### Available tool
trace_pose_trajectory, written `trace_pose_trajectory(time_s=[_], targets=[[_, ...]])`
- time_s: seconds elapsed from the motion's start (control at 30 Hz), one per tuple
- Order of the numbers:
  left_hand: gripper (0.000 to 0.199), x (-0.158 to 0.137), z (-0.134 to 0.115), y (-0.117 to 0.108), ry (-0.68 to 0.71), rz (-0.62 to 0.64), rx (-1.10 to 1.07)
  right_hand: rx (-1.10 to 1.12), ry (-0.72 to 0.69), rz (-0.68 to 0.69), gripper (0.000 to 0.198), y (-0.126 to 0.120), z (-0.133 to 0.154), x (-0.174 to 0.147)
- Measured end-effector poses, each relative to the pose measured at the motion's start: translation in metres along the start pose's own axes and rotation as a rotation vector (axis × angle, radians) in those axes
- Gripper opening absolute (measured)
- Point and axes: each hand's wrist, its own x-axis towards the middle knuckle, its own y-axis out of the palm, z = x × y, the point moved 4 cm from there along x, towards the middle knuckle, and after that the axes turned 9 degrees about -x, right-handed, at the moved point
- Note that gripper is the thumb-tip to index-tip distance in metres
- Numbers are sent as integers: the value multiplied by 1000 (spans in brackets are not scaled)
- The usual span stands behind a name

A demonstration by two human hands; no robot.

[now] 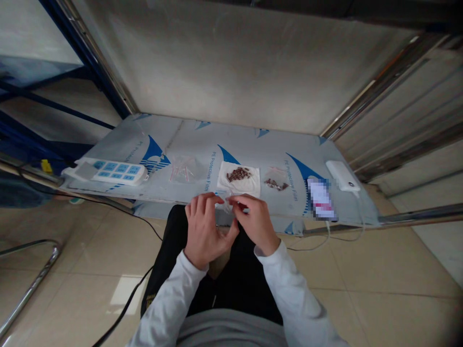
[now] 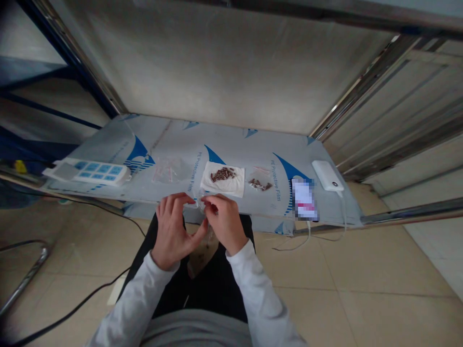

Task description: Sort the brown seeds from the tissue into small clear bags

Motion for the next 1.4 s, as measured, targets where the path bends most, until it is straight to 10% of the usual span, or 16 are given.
trace_pose_trajectory(time_s=[0.13, 0.37, 0.53, 0.77, 1.17, 1.4], targets=[[76, 12, 6, 7, 133, 150, -29, 6, -42, 166, 23, -3, -3, -3], [29, 13, 27, 26, 1, 199, -273, 28, -67, 235, 14, -4, -12, 10], [23, 7, 42, 22, -146, 88, -398, -199, 104, 20, 20, -7, -90, 60], [22, 1, 50, 30, -206, 135, -506, -454, 11, 156, 30, 19, -152, 104], [22, 5, 64, 43, -253, 153, -494, -353, 79, 0, 18, 20, -150, 103], [22, 26, 51, 46, -184, 85, -515, 230, 125, -80, 25, -7, -66, 64]])
